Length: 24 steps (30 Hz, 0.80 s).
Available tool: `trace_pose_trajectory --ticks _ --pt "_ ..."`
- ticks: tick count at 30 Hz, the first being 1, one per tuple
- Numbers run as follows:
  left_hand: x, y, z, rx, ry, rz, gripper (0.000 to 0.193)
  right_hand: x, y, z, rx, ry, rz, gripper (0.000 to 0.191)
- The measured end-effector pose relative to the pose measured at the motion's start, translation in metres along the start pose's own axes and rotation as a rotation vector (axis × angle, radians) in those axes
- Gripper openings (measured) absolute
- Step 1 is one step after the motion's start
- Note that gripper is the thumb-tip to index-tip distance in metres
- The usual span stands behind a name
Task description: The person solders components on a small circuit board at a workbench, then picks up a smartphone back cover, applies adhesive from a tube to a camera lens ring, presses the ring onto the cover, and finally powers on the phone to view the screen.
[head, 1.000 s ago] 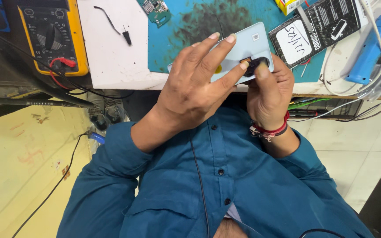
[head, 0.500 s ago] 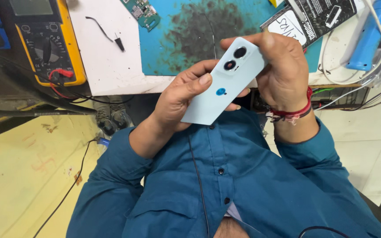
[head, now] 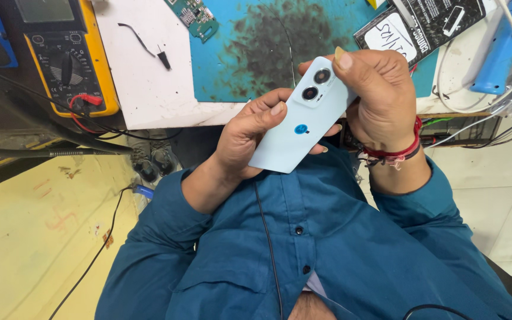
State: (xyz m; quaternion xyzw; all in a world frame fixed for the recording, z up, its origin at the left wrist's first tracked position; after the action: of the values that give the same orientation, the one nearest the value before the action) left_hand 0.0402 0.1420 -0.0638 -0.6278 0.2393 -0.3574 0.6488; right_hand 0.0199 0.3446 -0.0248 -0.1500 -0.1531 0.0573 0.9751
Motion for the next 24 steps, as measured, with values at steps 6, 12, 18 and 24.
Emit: trace_pose_trajectory --ticks 6,12,18,24 --pt "0.000 0.000 -0.002 -0.005 0.009 0.010 0.045 0.003 -0.007 0.005 0.079 0.042 -0.029 0.032" --pt "-0.002 -0.002 -0.002 -0.012 -0.004 0.028 0.045 0.005 -0.015 0.019 0.197 0.029 -0.035 0.038" --pt "-0.003 -0.003 -0.003 -0.060 -0.029 -0.013 0.046 0.005 -0.024 0.026 0.603 0.199 -0.060 0.031" --pt "-0.006 -0.004 -0.001 -0.031 -0.025 -0.023 0.046 0.006 -0.014 0.016 0.426 0.121 -0.081 0.031"
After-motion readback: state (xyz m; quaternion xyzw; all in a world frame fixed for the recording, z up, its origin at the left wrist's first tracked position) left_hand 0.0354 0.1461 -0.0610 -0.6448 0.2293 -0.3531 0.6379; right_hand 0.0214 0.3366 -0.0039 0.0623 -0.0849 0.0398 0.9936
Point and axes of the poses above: each hand's wrist, its own x-axis away from the middle knuckle, its own y-axis out of the back of the hand, z = x × y, the point moved 2 cm from there along -x, towards the middle knuckle, and after that the axes turned 12 degrees about x, right-handed, at the moved point
